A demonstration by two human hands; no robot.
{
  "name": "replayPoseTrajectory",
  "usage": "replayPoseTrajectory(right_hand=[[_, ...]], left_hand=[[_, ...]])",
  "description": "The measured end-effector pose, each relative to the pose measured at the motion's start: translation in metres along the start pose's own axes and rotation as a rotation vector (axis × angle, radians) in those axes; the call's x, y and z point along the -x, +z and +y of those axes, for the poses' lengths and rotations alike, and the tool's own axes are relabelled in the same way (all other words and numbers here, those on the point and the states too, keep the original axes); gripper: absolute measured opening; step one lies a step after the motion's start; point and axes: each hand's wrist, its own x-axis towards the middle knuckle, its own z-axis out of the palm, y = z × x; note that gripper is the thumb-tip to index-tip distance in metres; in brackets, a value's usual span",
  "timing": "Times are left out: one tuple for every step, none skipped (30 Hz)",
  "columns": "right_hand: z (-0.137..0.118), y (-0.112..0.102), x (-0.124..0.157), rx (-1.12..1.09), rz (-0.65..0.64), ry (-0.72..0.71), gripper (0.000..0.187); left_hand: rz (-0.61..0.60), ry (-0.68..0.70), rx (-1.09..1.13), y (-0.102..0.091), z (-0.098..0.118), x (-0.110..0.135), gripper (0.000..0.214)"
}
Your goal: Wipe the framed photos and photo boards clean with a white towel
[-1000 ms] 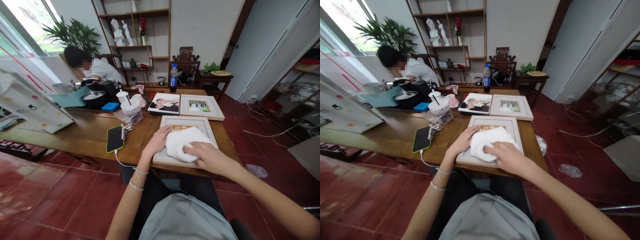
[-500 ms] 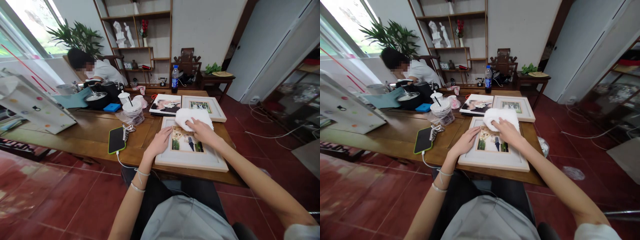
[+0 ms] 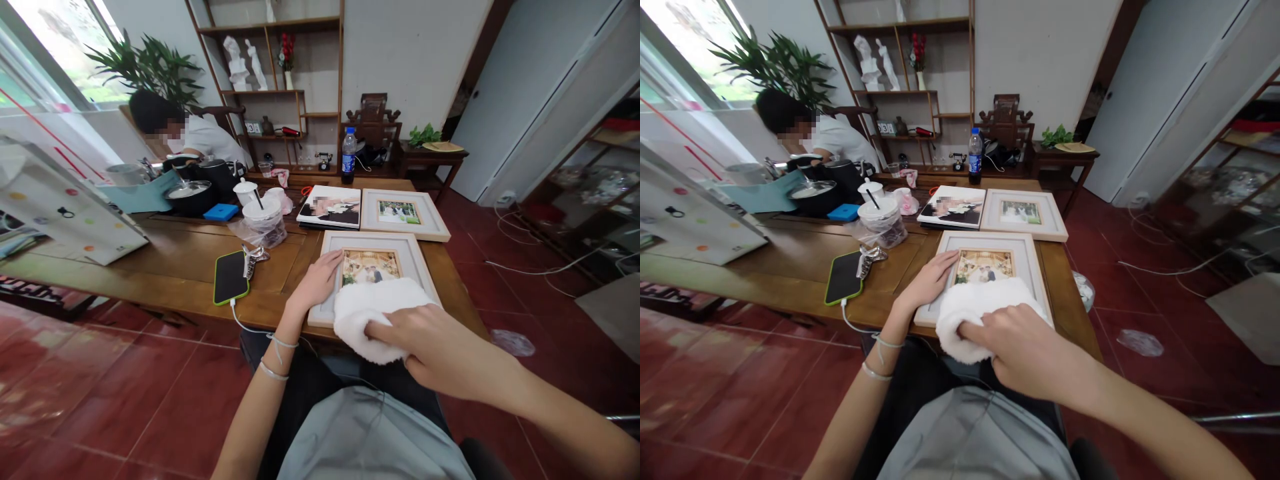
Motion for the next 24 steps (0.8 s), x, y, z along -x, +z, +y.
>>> replayPoseTrajectory(right_hand=[[0.005,0.003,-0.004,0.019,0.01,0.019,0.047],[0.012,0.006,-0.009,0.045,0.021,0.047,0.047],[0.022,0.01,-0.016,0.075,0.033,0.078,0.048],[0.033,0.014,-0.023,0.113,0.053,0.126,0.05],[0.046,0.018,-0.031,0.147,0.07,0.176,0.053],[0.059,0.022,-0.039,0.177,0.099,0.221,0.054],[0.073,0.025,-0.048,0.206,0.14,0.278,0.054],[0.085,0.028,-0.057,0.232,0.175,0.314,0.054],[0.097,0.03,-0.065,0.257,0.224,0.342,0.056],[0.107,0.031,-0.073,0.278,0.268,0.37,0.057],[0.115,0.031,-0.08,0.297,0.308,0.395,0.057],[0.121,0.031,-0.086,0.312,0.339,0.417,0.058],[0.124,0.03,-0.091,0.322,0.355,0.435,0.058],[0.125,0.029,-0.095,0.328,0.357,0.447,0.059],[0.123,0.028,-0.098,0.329,0.342,0.45,0.058],[0.118,0.027,-0.099,0.327,0.316,0.444,0.058],[0.111,0.027,-0.099,0.324,0.279,0.431,0.056],[0.101,0.026,-0.097,0.321,0.237,0.409,0.054],[0.09,0.026,-0.094,0.319,0.198,0.379,0.052],[0.077,0.026,-0.09,0.313,0.153,0.346,0.049],[0.062,0.027,-0.084,0.306,0.129,0.294,0.046],[0.048,0.027,-0.078,0.298,0.118,0.244,0.043],[0.033,0.028,-0.072,0.287,0.096,0.194,0.041],[0.02,0.029,-0.066,0.278,0.086,0.142,0.041]], left_hand=[[0.0,-0.002,-0.001,0.0,0.0,0.0,0.045],[0.001,-0.003,-0.002,0.001,-0.001,0.0,0.045],[0.003,-0.002,-0.003,0.001,-0.001,0.0,0.045],[0.006,0.0,-0.004,0.001,-0.001,0.0,0.046],[0.008,0.006,-0.005,0.002,-0.001,0.0,0.046],[0.008,0.011,-0.005,0.002,-0.002,0.0,0.046],[0.006,0.014,-0.006,0.002,-0.002,0.0,0.046],[0.002,0.013,-0.006,0.002,-0.003,0.0,0.046],[-0.002,0.011,-0.006,0.002,-0.003,0.0,0.046],[-0.006,0.007,-0.006,0.003,-0.004,0.0,0.047],[-0.009,0.002,-0.007,0.003,-0.004,0.0,0.047],[-0.011,-0.002,-0.008,0.003,-0.005,0.0,0.047],[-0.012,-0.005,-0.009,0.003,-0.005,0.0,0.047],[-0.012,-0.007,-0.01,0.003,-0.006,0.0,0.047],[-0.013,-0.008,-0.01,0.003,-0.005,0.0,0.047],[-0.014,-0.009,-0.009,0.003,-0.005,0.0,0.046],[-0.013,-0.009,-0.007,0.003,-0.004,0.0,0.046],[-0.012,-0.007,-0.005,0.002,-0.003,0.0,0.046],[-0.009,-0.004,-0.002,0.001,-0.002,-0.001,0.045],[-0.008,0.001,0.003,0.0,-0.001,-0.001,0.045],[-0.009,0.006,0.007,0.0,0.001,-0.001,0.045],[-0.009,0.011,0.01,-0.001,0.001,-0.001,0.045],[-0.009,0.013,0.012,-0.001,0.002,-0.001,0.045],[-0.008,0.013,0.012,-0.002,0.003,-0.001,0.045]])
